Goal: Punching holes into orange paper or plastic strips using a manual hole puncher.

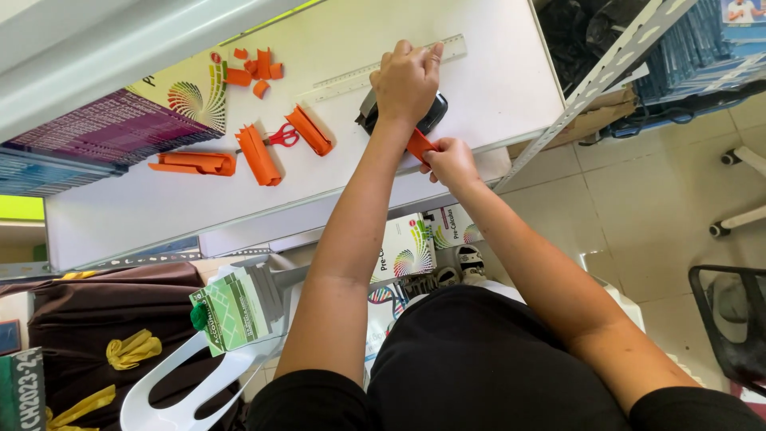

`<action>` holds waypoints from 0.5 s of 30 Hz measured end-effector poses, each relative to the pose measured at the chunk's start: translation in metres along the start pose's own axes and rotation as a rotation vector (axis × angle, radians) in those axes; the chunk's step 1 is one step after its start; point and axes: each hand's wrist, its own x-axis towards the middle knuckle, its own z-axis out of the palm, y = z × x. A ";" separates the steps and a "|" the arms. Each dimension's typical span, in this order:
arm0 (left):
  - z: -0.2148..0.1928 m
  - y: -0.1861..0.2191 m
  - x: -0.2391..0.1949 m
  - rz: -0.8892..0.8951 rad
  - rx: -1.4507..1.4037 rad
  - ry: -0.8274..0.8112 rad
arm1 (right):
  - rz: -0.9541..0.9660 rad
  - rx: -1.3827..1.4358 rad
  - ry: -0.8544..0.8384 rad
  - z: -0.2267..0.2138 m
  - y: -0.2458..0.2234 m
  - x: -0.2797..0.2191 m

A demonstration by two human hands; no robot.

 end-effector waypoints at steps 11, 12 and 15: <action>0.004 -0.005 0.001 0.017 -0.038 0.040 | 0.011 -0.011 -0.012 0.000 -0.004 -0.003; 0.004 -0.004 0.001 0.030 -0.044 0.045 | 0.009 -0.005 -0.010 0.000 -0.004 -0.003; -0.001 0.000 0.003 -0.003 -0.022 -0.001 | 0.009 -0.006 -0.002 -0.001 -0.007 -0.005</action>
